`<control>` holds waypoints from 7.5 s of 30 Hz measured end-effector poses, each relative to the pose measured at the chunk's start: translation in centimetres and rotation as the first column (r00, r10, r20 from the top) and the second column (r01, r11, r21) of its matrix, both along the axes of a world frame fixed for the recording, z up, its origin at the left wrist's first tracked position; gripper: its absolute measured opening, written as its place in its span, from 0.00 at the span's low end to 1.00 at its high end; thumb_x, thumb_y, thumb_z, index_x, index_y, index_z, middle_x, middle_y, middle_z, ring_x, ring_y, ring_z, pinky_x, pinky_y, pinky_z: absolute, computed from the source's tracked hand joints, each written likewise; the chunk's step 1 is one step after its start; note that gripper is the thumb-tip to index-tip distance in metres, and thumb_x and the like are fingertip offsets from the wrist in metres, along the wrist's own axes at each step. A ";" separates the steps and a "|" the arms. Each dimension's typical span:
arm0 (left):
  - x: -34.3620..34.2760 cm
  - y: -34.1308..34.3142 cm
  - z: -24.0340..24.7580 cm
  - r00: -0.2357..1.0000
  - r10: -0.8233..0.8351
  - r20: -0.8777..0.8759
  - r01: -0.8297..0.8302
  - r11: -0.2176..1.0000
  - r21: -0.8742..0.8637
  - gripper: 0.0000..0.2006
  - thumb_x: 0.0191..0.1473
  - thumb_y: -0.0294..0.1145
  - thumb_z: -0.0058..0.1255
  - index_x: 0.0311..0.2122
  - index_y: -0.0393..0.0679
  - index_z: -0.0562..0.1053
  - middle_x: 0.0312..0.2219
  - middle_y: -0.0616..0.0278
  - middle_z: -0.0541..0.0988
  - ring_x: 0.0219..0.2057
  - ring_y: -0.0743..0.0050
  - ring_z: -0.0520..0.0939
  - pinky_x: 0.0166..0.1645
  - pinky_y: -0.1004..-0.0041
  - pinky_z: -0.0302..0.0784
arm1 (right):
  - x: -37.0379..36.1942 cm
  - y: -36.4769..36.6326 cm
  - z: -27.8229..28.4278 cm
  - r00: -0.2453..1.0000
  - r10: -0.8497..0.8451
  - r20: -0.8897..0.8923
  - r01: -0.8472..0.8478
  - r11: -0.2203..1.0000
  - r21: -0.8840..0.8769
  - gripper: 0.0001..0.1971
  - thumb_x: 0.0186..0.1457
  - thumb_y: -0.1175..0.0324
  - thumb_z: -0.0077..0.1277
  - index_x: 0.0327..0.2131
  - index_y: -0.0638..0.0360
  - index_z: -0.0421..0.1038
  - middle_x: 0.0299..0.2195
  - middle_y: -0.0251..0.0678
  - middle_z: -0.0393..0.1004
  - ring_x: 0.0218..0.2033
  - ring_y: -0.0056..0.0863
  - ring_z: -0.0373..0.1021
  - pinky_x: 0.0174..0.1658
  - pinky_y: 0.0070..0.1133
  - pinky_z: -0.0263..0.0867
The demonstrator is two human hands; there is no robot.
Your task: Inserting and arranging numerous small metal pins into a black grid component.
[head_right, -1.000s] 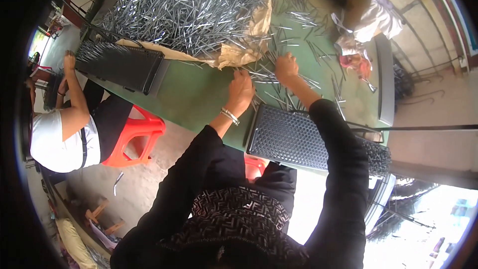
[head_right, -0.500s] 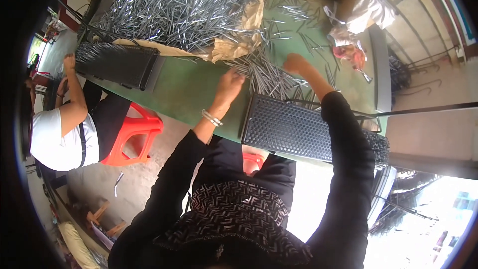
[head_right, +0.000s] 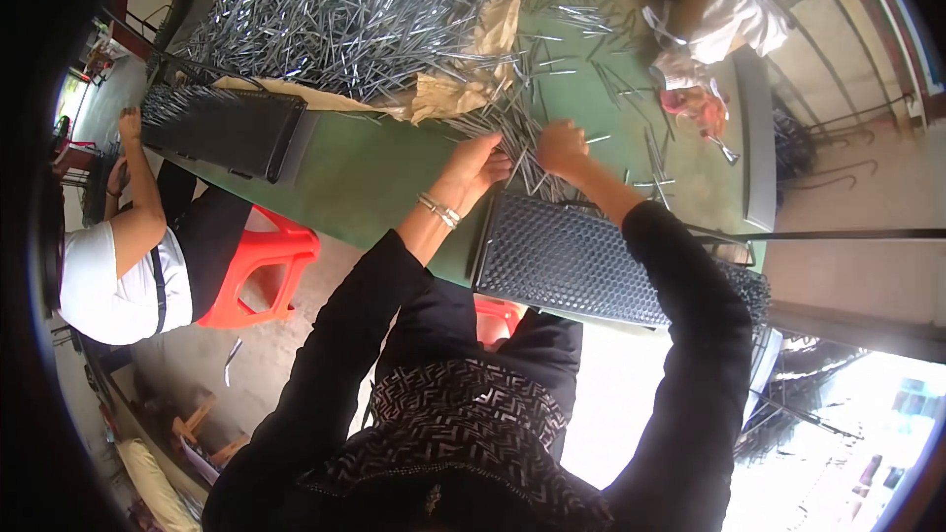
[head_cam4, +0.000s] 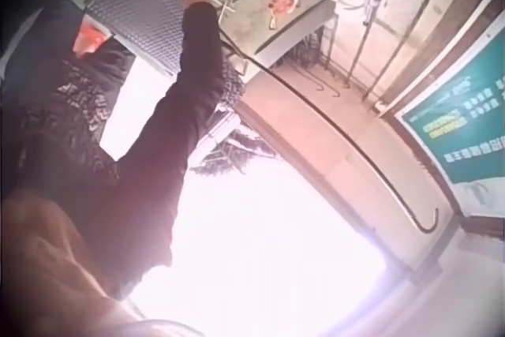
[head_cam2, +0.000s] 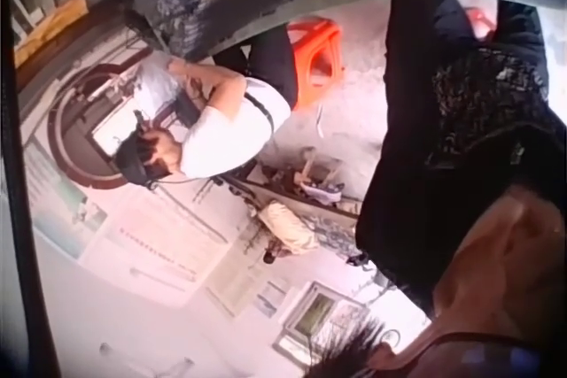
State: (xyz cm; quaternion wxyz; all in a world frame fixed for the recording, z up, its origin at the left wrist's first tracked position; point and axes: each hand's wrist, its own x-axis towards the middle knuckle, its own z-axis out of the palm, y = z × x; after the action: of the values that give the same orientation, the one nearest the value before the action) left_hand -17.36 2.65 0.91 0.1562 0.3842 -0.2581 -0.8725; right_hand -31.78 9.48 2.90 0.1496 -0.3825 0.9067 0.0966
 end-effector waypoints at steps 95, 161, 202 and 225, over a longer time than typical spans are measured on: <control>3.8 -0.4 2.7 0.983 0.183 -0.001 -0.103 0.548 -0.830 0.12 0.51 0.39 0.59 0.31 0.39 0.75 0.15 0.67 0.73 0.16 0.80 0.72 0.25 0.74 0.69 | 11.4 10.4 5.9 0.751 0.526 -0.398 -0.659 0.573 -0.487 0.04 0.48 0.77 0.51 0.28 0.61 0.66 0.33 0.41 0.69 0.31 0.40 0.71 0.32 0.31 0.70; 11.5 -3.1 -0.9 0.907 0.355 -0.224 -0.416 0.836 -0.357 0.08 0.52 0.33 0.59 0.30 0.42 0.72 0.17 0.67 0.73 0.19 0.77 0.75 0.25 0.74 0.70 | 6.8 -6.6 1.1 0.904 0.426 0.042 -0.419 0.901 -0.116 0.32 0.44 0.54 0.63 0.49 0.64 0.68 0.51 0.57 0.66 0.50 0.51 0.69 0.50 0.37 0.68; 10.7 -0.4 -0.2 0.807 0.310 -0.502 -0.291 0.949 0.119 0.14 0.56 0.42 0.57 0.37 0.40 0.74 0.23 0.63 0.76 0.24 0.73 0.77 0.33 0.68 0.78 | 12.1 -5.5 4.6 0.674 0.444 0.590 -0.172 0.872 -0.459 0.12 0.51 0.67 0.52 0.24 0.69 0.74 0.17 0.39 0.75 0.18 0.27 0.74 0.22 0.23 0.69; 12.5 -2.2 -1.6 0.959 0.235 -0.157 -0.273 0.912 -0.307 0.10 0.51 0.30 0.59 0.36 0.37 0.74 0.30 0.53 0.81 0.29 0.62 0.84 0.32 0.67 0.81 | 12.1 -3.9 1.0 0.958 0.251 0.136 -0.211 0.944 -0.255 0.18 0.44 0.58 0.57 0.35 0.62 0.78 0.34 0.47 0.79 0.38 0.47 0.76 0.40 0.34 0.71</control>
State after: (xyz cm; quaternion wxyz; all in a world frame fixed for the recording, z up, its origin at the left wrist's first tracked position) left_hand -4.90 0.50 -0.64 0.3445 0.3320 -0.3367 -0.8110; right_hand -19.67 5.59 3.91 0.1656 -0.5083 0.8446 -0.0280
